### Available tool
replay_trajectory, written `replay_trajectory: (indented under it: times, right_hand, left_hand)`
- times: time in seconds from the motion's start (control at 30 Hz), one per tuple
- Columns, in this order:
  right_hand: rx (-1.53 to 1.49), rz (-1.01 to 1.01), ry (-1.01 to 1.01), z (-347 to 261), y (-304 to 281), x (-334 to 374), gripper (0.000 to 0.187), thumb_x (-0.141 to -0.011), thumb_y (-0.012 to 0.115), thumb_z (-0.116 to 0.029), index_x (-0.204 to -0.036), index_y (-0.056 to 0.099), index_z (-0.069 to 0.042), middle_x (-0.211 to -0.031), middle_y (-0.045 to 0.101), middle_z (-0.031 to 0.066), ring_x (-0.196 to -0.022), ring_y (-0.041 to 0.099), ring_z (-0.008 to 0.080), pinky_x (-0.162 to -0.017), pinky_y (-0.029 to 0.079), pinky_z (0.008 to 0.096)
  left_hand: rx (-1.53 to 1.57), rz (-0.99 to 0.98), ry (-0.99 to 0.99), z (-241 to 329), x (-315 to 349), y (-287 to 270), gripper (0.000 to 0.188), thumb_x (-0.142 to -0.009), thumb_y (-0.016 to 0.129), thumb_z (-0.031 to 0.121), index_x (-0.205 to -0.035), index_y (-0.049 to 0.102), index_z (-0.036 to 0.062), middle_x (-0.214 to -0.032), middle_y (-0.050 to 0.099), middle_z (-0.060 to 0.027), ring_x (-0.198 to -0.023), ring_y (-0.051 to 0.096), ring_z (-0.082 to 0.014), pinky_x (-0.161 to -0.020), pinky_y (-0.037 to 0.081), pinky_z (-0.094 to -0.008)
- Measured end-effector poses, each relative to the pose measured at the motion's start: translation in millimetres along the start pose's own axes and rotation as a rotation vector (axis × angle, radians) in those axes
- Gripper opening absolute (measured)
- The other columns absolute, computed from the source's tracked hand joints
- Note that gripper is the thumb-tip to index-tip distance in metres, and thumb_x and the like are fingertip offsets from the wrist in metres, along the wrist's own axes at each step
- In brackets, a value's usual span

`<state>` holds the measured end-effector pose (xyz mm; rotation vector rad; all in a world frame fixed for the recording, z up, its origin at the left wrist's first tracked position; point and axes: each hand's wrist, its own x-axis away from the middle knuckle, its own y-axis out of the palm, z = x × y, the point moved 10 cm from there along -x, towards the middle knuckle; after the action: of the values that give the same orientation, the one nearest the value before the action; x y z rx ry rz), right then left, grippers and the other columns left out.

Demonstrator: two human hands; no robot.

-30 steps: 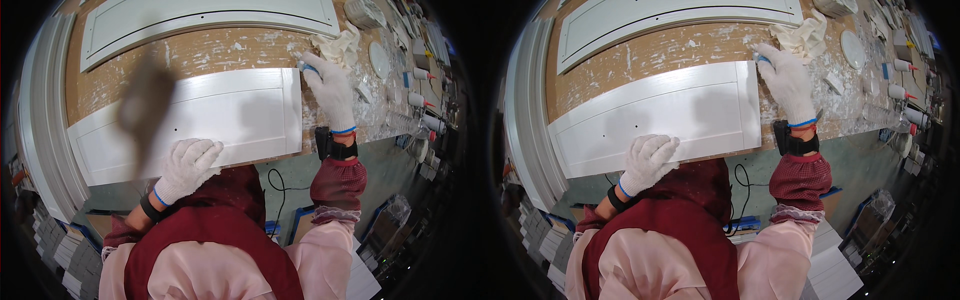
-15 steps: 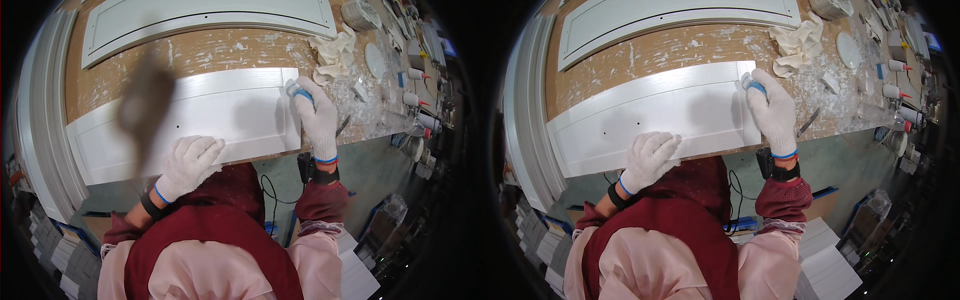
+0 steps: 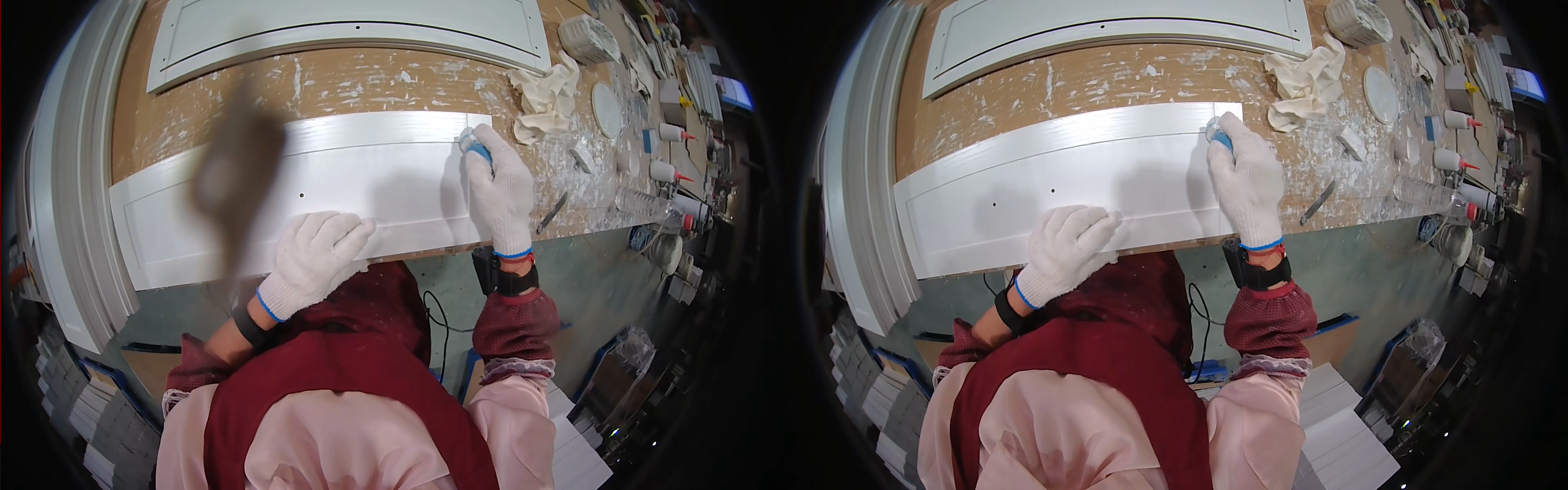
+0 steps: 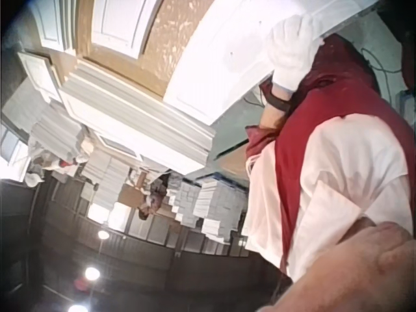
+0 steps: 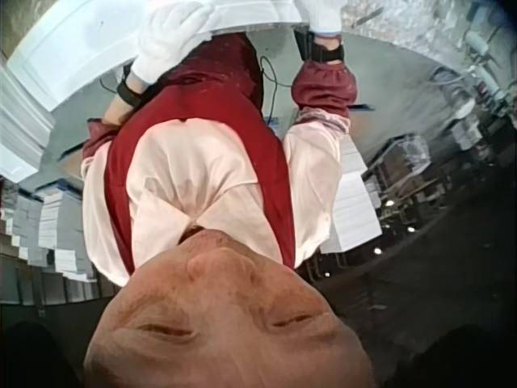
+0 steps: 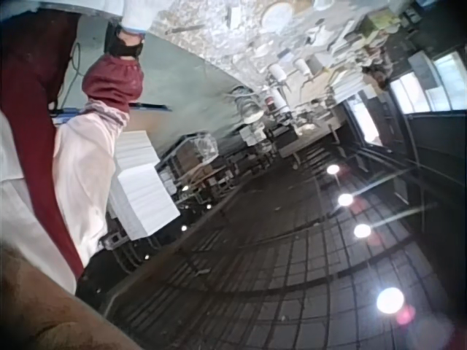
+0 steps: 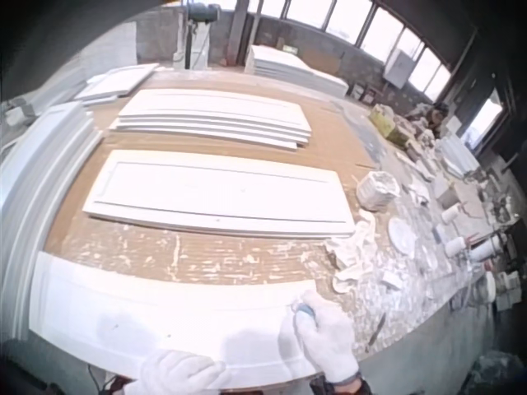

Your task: Cleaning and inspecting white wooden furniture panels using a cleaning sponge and a rag.

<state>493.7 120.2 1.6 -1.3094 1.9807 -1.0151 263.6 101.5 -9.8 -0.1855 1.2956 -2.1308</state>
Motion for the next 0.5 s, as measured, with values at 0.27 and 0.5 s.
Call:
replay_trajectory:
  times: [0.27, 0.5]
  right_hand:
    - [0.117, 0.014, 0.002, 2.8, 7.0, -2.4, 0.026, -0.086, 0.056, -0.02, -0.11, 0.062, -0.012, -0.09, 0.064, 0.0163, -0.085, 0.062, 0.0356, -0.076, 0.048, 0.0439]
    - [0.105, 0.085, -0.036, 0.6, 2.8, 1.4, 0.024, -0.086, 0.054, -0.021, -0.108, 0.062, -0.013, -0.089, 0.064, 0.0162, -0.085, 0.061, 0.0357, -0.075, 0.048, 0.0447]
  left_hand:
    - [0.017, 0.002, 0.003, -1.9, 0.5, 1.7, 0.059, -0.06, 0.079, 0.026, -0.115, 0.062, 0.0132, -0.107, 0.059, -0.002, -0.096, 0.058, -0.0236, -0.081, 0.046, -0.0382]
    - [0.012, -0.006, 0.007, -0.4, -0.6, 1.0, 0.058, -0.061, 0.077, 0.027, -0.115, 0.062, 0.0128, -0.107, 0.059, -0.0022, -0.096, 0.058, -0.0237, -0.081, 0.046, -0.0381]
